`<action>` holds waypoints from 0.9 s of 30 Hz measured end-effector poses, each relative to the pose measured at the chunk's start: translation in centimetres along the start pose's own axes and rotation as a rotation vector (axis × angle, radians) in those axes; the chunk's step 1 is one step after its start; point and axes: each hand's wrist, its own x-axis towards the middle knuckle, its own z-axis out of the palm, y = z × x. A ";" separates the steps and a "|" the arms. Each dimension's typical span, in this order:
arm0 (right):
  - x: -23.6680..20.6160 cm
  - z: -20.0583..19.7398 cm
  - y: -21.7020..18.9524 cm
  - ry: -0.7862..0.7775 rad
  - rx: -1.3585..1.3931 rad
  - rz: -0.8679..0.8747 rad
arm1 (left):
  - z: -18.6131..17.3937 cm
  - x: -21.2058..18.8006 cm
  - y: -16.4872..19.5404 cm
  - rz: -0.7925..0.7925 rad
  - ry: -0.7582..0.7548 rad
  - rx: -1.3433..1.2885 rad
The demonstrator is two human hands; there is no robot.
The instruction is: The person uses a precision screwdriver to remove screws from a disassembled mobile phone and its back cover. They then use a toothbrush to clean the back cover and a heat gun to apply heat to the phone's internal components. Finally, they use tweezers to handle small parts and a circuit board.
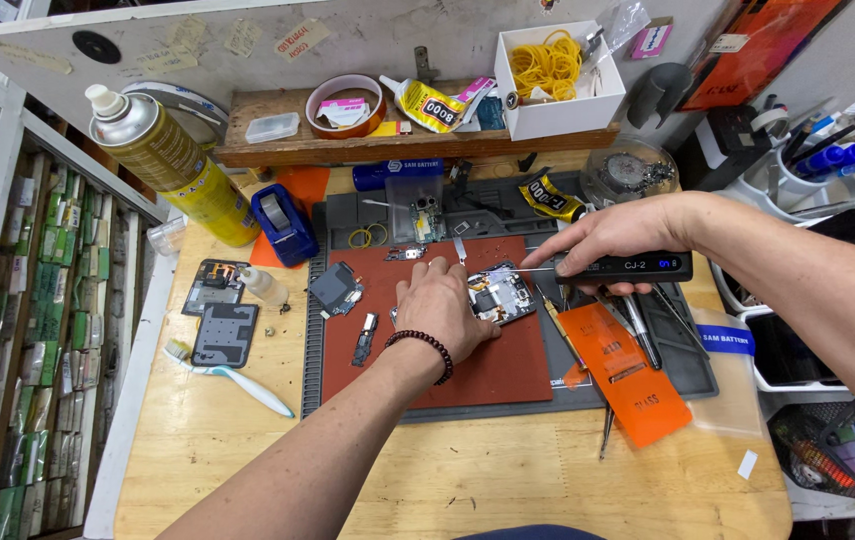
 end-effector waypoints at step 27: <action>1.5 0.6 -2.4 -0.073 0.004 0.032 | -1.7 -2.6 -3.0 -0.048 -0.009 0.081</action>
